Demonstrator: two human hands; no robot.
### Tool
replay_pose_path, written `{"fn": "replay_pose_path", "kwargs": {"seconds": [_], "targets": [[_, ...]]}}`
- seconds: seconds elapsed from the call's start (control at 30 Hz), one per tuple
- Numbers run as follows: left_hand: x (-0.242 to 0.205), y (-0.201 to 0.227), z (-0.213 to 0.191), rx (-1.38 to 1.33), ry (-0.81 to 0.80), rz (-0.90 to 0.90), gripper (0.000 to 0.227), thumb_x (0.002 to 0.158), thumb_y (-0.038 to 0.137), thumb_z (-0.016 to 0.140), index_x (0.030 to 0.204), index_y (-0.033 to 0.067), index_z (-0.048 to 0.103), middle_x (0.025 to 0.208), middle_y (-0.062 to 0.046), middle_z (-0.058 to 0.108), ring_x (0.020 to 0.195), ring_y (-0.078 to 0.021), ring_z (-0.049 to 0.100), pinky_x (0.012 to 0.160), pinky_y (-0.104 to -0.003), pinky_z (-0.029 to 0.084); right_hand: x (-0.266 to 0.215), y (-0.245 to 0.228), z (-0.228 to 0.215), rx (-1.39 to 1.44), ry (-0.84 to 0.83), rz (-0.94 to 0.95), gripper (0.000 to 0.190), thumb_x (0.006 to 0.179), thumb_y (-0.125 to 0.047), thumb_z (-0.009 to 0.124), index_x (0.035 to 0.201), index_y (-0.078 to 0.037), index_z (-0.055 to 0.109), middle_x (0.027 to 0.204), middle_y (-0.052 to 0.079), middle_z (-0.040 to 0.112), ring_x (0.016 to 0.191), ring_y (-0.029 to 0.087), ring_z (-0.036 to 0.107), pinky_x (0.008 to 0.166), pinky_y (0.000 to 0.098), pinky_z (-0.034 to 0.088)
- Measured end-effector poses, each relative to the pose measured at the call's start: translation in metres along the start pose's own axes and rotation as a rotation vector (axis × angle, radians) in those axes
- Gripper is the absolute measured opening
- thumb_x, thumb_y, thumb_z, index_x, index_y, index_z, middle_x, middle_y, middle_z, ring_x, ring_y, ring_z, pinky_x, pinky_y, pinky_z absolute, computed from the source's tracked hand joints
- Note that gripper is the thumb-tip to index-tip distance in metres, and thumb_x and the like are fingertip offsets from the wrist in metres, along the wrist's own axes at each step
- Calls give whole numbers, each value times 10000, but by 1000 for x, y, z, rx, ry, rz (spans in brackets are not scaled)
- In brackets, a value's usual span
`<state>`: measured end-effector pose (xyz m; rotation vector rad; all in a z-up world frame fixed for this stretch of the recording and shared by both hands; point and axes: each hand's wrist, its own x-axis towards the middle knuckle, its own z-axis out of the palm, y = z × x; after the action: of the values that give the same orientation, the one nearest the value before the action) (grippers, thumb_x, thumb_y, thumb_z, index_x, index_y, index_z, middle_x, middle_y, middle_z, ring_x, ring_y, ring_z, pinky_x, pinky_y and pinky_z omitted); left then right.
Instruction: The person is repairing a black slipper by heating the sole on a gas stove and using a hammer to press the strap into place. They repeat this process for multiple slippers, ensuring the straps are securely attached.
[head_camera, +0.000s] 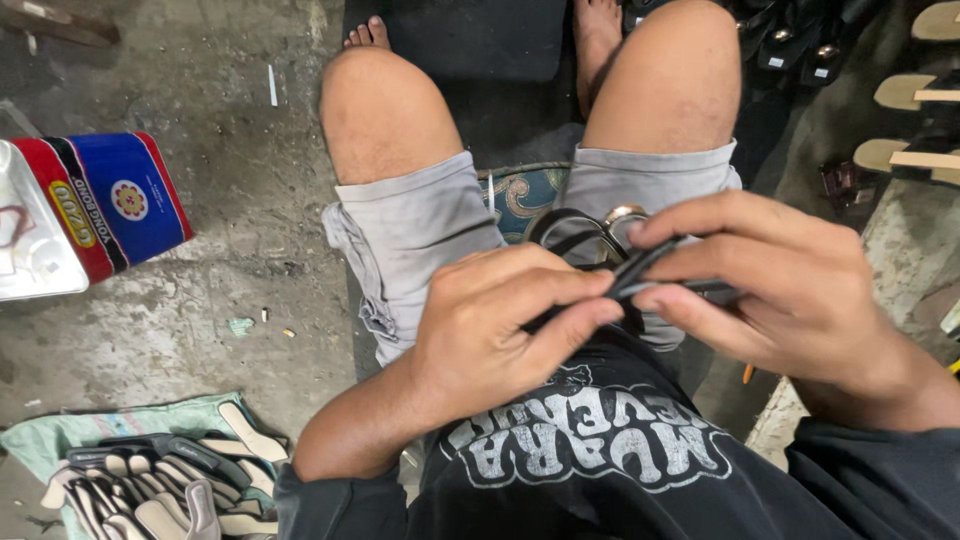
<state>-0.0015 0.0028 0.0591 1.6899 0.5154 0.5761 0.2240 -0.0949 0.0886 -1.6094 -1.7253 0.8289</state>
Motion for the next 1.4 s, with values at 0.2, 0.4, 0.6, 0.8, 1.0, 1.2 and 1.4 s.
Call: {"fn": "replay_pose_path", "kwargs": {"seconds": [0.2, 0.4, 0.6, 0.8, 1.0, 1.2, 1.4], "targets": [[-8, -7, -11, 12, 48, -56, 179, 921, 65, 826, 1075, 27, 745, 948, -89, 750, 833, -173, 748, 732, -269, 570, -5, 15, 34, 644, 312, 151, 166, 915, -96, 766, 968, -21, 628, 1169, 139, 697, 1088, 156, 742, 958, 306, 632], [-14, -11, -16, -32, -2, -101, 173, 937, 52, 804, 1099, 31, 746, 968, -84, 745, 861, -170, 740, 774, -267, 568, -20, 30, 38, 405, 303, 221, 107, 858, 19, 775, 937, 18, 704, 1087, 197, 763, 527, -45, 471, 464, 132, 318], [-8, -6, -19, -3, -35, -120, 167, 938, 85, 792, 1089, 33, 743, 955, -80, 735, 842, -174, 742, 754, -272, 566, -20, 32, 33, 406, 255, 184, 104, 846, 17, 777, 917, 24, 700, 1037, 194, 755, 585, -12, 573, 480, 151, 376], [5, 3, -17, 72, -88, -143, 192, 944, 141, 741, 1088, 25, 688, 1021, -94, 700, 898, -203, 717, 802, -291, 573, -16, 32, 37, 522, 234, 121, 213, 861, 36, 760, 974, 16, 580, 1038, 214, 742, 731, 69, 658, 683, 205, 519], [16, -23, -15, 87, -41, -96, 209, 978, 191, 784, 1109, 42, 721, 1032, -80, 725, 945, -196, 714, 841, -290, 552, -8, 37, 61, 660, 367, 67, 407, 945, 56, 724, 1157, -30, 387, 1090, 174, 668, 1110, 206, 710, 1027, 327, 598], [8, -56, -33, -7, 98, -272, 170, 996, 146, 761, 1105, 21, 722, 1013, -47, 729, 934, -114, 687, 849, -258, 540, -8, 50, 74, 364, 300, 133, 225, 902, 35, 807, 1073, 60, 664, 1048, 167, 719, 961, 202, 716, 849, 267, 565], [2, -72, -34, -251, 128, -298, 178, 1044, 128, 718, 1148, -15, 697, 1070, -37, 708, 1002, -93, 648, 925, -246, 531, -16, 62, 92, 434, 255, 209, 141, 928, -7, 807, 1038, 21, 723, 1033, 123, 766, 934, 170, 747, 821, 252, 575]]}}
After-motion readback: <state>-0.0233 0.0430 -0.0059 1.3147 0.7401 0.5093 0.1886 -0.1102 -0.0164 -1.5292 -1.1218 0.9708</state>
